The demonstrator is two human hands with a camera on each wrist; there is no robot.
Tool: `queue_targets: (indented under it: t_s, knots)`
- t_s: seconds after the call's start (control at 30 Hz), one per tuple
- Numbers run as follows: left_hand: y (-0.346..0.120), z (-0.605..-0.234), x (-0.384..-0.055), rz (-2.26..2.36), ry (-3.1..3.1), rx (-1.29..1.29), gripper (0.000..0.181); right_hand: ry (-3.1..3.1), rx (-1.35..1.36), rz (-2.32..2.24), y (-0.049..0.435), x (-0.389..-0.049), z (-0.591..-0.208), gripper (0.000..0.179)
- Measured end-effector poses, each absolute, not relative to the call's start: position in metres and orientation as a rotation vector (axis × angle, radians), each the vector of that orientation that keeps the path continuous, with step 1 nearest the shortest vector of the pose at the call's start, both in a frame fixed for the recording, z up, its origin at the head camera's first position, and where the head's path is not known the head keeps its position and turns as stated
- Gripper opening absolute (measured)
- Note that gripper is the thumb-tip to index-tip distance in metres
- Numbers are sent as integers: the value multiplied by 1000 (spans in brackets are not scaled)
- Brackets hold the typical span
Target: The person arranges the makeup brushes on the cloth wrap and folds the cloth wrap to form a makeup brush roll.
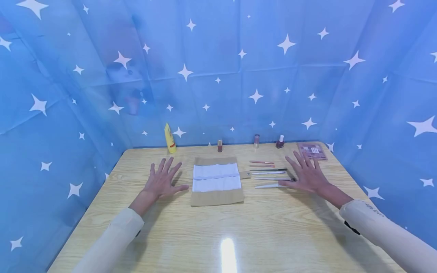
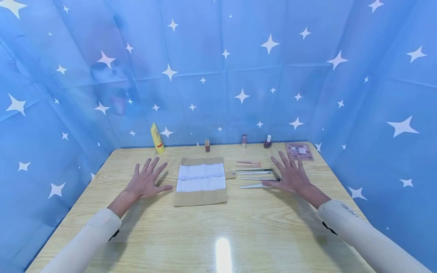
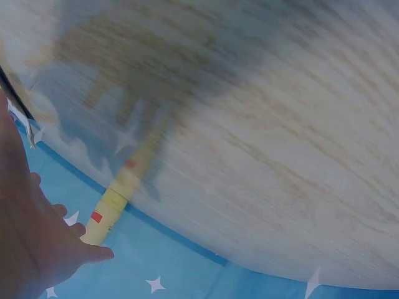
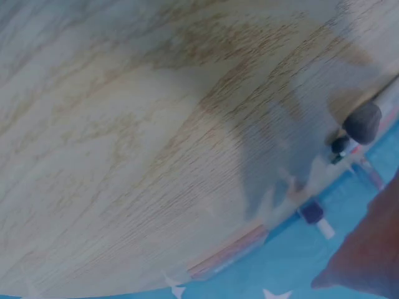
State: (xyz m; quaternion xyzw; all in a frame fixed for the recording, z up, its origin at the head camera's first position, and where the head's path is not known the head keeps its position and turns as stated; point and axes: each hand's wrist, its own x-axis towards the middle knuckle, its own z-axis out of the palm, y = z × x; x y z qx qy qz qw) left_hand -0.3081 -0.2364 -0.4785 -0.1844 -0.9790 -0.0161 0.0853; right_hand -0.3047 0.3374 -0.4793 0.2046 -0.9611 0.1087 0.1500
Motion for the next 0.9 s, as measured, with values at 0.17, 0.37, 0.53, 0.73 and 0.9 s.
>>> queue_targets:
  t_s: [0.17,0.37,0.53,0.73,0.9]
  knots:
    - [-233,-477,-310,-82,-2931,-557,99,-2793,592,317,333,-297,-472,103]
    - [-227,-475,-314,-73,-2977,-573,95,-2789,629,318,329,-291,-473,99]
    - [-219,-470,-316,-67,-3015,-615,88,-2791,667,336,325,-280,-474,92]
    - [-210,-468,-316,-101,-3046,-686,80,-2840,687,361,321,-268,-473,81]
    - [-205,-467,-316,-124,-3062,-719,77,-2792,738,364,320,-263,-474,68]
